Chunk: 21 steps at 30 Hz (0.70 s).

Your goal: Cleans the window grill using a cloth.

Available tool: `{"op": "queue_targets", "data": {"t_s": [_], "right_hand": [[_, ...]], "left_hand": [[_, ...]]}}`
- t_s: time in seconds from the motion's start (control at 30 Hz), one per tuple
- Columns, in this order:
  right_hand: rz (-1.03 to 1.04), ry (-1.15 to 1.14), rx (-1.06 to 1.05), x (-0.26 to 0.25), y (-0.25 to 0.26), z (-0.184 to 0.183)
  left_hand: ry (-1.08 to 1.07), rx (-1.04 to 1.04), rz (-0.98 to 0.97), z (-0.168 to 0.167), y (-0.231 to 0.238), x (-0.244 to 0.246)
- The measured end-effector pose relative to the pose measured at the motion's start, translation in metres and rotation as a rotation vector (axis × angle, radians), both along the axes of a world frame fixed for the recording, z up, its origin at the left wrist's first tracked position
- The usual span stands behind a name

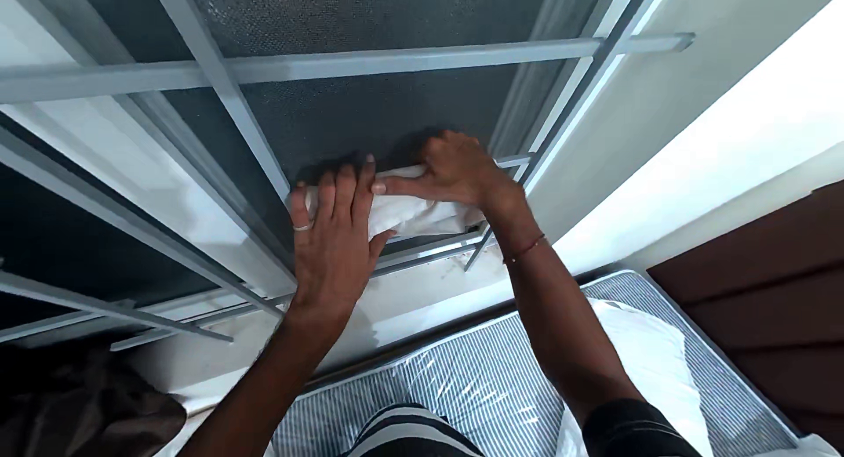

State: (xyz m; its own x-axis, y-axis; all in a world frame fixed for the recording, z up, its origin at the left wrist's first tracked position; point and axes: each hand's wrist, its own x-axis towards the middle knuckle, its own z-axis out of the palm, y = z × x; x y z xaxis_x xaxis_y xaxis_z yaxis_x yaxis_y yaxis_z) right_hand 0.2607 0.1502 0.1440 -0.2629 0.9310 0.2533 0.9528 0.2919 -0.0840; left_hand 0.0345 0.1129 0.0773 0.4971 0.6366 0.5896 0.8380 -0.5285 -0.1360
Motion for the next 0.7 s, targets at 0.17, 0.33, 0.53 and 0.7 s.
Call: {"op": "queue_targets", "data": {"t_s": [0.17, 0.33, 0.53, 0.7], "right_hand": [[0.171, 0.016, 0.111, 0.009, -0.010, -0.008], [0.196, -0.084, 0.006, -0.015, -0.011, 0.004], [0.322, -0.144, 0.066, -0.054, -0.006, 0.001], [0.326, -0.066, 0.086, -0.020, -0.012, -0.002]], "left_hand": [[-0.056, -0.180, -0.148, 0.006, -0.034, -0.031], [-0.490, -0.102, -0.194, 0.059, -0.031, -0.066], [-1.055, 0.020, -0.338, 0.086, 0.028, -0.045], [-1.331, 0.248, -0.434, 0.082, 0.051, -0.020]]}}
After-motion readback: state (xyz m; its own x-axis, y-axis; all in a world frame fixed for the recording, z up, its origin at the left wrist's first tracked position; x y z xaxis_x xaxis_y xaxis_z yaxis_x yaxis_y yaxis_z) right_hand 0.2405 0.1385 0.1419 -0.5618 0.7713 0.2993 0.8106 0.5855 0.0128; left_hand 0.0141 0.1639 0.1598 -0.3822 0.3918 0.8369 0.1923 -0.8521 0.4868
